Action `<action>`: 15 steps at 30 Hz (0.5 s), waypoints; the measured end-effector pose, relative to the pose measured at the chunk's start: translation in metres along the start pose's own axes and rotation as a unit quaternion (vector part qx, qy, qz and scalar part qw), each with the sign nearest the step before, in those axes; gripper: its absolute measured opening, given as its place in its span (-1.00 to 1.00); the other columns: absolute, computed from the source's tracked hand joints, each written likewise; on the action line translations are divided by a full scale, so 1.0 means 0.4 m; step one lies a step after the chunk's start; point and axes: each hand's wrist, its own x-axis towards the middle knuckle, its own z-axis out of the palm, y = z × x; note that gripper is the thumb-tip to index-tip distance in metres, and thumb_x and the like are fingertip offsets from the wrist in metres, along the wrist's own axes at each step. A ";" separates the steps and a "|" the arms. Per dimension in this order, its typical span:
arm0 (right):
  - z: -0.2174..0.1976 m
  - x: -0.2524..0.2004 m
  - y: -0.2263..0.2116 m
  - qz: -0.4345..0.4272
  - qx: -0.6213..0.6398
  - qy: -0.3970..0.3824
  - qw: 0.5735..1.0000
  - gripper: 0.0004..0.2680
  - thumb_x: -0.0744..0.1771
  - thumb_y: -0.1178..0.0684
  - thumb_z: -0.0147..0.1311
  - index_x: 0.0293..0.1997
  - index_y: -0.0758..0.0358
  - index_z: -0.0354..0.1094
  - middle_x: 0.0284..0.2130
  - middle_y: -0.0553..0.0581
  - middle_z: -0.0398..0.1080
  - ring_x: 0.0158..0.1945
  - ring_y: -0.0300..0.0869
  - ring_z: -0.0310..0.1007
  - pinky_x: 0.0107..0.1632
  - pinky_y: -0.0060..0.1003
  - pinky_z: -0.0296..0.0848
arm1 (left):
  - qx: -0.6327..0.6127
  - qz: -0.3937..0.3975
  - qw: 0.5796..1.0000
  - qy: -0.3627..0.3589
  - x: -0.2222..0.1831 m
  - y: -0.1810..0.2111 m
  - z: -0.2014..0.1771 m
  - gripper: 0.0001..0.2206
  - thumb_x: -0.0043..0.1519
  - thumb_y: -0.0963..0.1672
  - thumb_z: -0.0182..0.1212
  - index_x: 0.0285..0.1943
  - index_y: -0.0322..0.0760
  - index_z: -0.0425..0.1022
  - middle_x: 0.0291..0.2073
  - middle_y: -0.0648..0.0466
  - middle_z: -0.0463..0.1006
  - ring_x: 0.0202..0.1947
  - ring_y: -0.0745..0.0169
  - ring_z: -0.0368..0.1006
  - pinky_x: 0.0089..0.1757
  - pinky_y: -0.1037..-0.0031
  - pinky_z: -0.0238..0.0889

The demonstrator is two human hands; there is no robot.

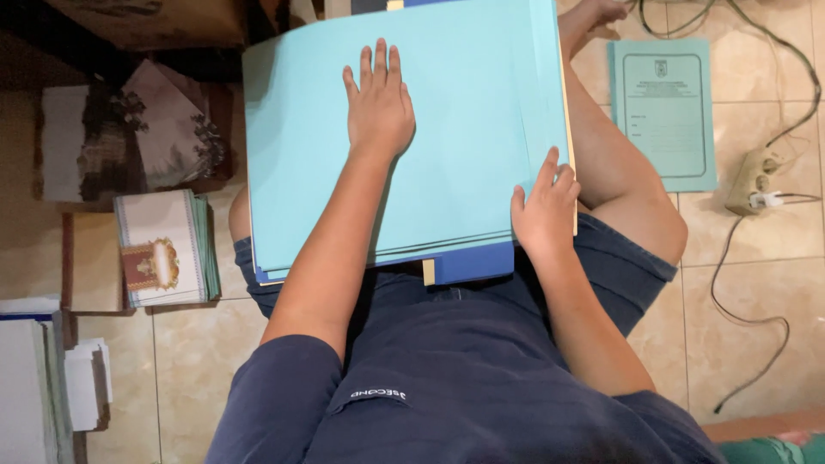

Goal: Pressing down on a stack of folders with hands to flatten them and ensure documents are properly seated.

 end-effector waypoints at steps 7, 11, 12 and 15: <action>-0.096 0.018 -0.032 0.084 0.176 -0.092 0.976 -0.42 0.40 -0.08 -0.02 0.57 0.17 -0.32 0.33 0.37 0.03 -0.26 0.18 0.44 -0.21 0.05 0.41 | 0.003 0.005 1.000 0.008 -0.002 0.002 0.002 -0.48 0.49 -0.08 -0.38 0.66 -0.28 -0.21 0.61 -0.02 -0.26 0.59 -0.05 -0.38 0.42 -0.08 -0.44; -0.062 0.047 0.061 0.055 0.243 -0.036 0.968 -0.58 0.45 0.03 -0.12 0.50 0.37 -0.07 0.20 0.28 0.15 0.22 0.09 0.15 0.21 -0.02 0.21 | -0.004 0.006 1.000 0.003 -0.002 -0.003 -0.005 -0.48 0.50 -0.07 -0.38 0.66 -0.27 -0.20 0.61 -0.02 -0.28 0.59 -0.05 -0.41 0.43 -0.08 -0.46; -0.049 0.055 0.094 0.043 0.229 -0.005 0.972 -0.62 0.46 0.05 -0.15 0.47 0.43 0.03 -0.09 0.27 0.35 -0.08 0.07 0.37 -0.01 -0.02 0.34 | -0.014 0.009 1.000 0.004 -0.003 -0.002 -0.005 -0.48 0.49 -0.07 -0.39 0.66 -0.28 -0.19 0.61 -0.02 -0.27 0.59 -0.05 -0.41 0.43 -0.08 -0.48; -0.030 0.066 0.114 0.012 -0.110 0.090 0.990 -0.51 0.41 -0.03 0.14 0.51 0.28 0.02 0.03 0.28 0.35 0.05 0.22 0.27 -0.04 0.12 0.29 | -0.026 0.009 1.000 0.009 -0.004 -0.001 -0.005 -0.45 0.48 -0.04 -0.34 0.65 -0.30 -0.18 0.61 -0.05 -0.27 0.58 -0.08 -0.43 0.42 -0.10 -0.49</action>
